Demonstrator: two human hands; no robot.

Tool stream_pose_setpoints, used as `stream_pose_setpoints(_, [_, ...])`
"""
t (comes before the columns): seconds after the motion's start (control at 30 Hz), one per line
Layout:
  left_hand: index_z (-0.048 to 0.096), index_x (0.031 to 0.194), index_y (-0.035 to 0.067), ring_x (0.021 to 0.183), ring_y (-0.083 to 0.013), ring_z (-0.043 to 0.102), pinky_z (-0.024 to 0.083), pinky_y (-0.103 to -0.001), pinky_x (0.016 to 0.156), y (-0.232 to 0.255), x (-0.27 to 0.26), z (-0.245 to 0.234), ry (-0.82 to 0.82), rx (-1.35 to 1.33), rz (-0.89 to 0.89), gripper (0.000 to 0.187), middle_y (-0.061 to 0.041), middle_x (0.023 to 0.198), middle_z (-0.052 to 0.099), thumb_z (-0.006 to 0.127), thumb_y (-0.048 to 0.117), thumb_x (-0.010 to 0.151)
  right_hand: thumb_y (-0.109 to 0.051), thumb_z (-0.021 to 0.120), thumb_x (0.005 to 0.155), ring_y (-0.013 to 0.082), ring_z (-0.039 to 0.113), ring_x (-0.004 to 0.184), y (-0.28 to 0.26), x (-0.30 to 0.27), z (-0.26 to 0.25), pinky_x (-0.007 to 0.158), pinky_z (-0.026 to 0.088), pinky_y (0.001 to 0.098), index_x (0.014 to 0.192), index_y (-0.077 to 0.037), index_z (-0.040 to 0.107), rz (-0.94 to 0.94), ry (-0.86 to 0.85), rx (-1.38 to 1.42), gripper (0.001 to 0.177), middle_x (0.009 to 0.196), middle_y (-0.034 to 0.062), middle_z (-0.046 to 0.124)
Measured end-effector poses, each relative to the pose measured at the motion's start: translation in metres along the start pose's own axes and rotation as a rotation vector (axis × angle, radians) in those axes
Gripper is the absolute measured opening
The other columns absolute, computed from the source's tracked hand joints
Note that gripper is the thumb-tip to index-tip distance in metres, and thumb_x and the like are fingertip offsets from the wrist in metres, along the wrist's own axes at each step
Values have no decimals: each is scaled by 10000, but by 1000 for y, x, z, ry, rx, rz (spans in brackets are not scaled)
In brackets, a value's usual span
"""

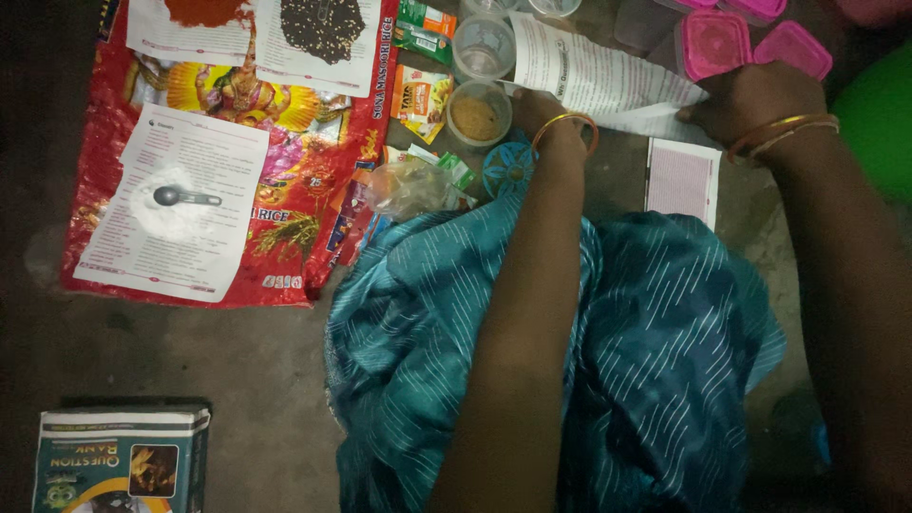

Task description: The person sits on the floor and pours grains from a paper sheet into a plastic container, then closes the container with a lid. The workspace includes multiple containers and packets of spices.

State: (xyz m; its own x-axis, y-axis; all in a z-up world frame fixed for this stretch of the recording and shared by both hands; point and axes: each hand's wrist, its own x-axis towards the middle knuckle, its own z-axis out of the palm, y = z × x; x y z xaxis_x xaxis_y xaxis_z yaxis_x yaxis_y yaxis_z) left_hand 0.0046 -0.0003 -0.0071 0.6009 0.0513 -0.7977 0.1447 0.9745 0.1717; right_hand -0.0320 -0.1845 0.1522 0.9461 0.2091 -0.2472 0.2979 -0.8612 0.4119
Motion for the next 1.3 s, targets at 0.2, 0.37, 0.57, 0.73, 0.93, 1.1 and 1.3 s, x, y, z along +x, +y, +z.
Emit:
stream_pose_setpoints(0.2, [468, 1375, -30, 1042, -342, 644, 540, -429, 801, -12, 23, -5, -16, 12, 45, 567, -250, 1228, 585, 330, 436, 1084, -581, 609, 1001, 362, 747, 926, -3, 2, 4, 812, 572, 514, 1227, -163, 772, 10, 53, 7, 502, 1093, 180, 765])
stream_pose_setpoints(0.37, [479, 1369, -63, 1087, -381, 629, 528, -464, 856, -24, 39, -6, 87, 68, 162, 591, -287, 1274, 566, 323, 441, 1104, -613, 571, 1028, 367, 740, 937, -2, 5, 0, 841, 569, 504, 1242, -204, 777, 22, -30, -14, 505, 1106, 184, 766])
stream_pose_setpoints(0.57, [492, 1362, -102, 1141, -427, 611, 514, -506, 921, -27, 51, -9, 190, 151, 303, 623, -331, 1329, 544, 315, 447, 1129, -624, 520, 1049, 356, 786, 886, -13, 14, 6, 816, 595, 514, 1252, -217, 774, 156, -148, 8, 521, 1104, 179, 784])
stream_pose_setpoints(0.73, [484, 1401, -102, 1232, -453, 561, 467, -525, 1010, -20, 38, -9, 228, 79, 347, 674, -338, 1432, 485, 326, 501, 1145, -617, 546, 1030, 375, 747, 981, -4, 19, 6, 860, 577, 513, 1223, -228, 787, -28, -67, -45, 496, 1142, 164, 774])
stream_pose_setpoints(0.93, [410, 1413, -77, 1162, -441, 638, 536, -496, 947, -21, 27, -3, 266, 134, 295, 731, -327, 1373, 568, 582, 461, 949, -606, 557, 1018, 382, 742, 965, -11, 28, 5, 869, 569, 520, 1246, -251, 781, 7, -65, 7, 477, 1163, 171, 762])
stream_pose_setpoints(1.1, [344, 1411, -98, 1161, -464, 635, 546, -510, 958, -29, 43, -3, 333, 186, 188, 694, -354, 1338, 559, 548, 398, 971, -601, 576, 1040, 338, 758, 932, -21, 39, 1, 843, 592, 492, 1161, -202, 821, 77, -142, -9, 484, 1046, 159, 784])
stream_pose_setpoints(1.3, [388, 1374, -123, 1148, -464, 638, 558, -529, 908, -30, 48, 0, 423, 270, 93, 696, -350, 1321, 543, 551, 443, 1004, -539, 558, 1039, 334, 771, 946, -38, 57, -12, 844, 580, 506, 1206, -235, 789, 21, -166, -103, 417, 1030, 148, 802])
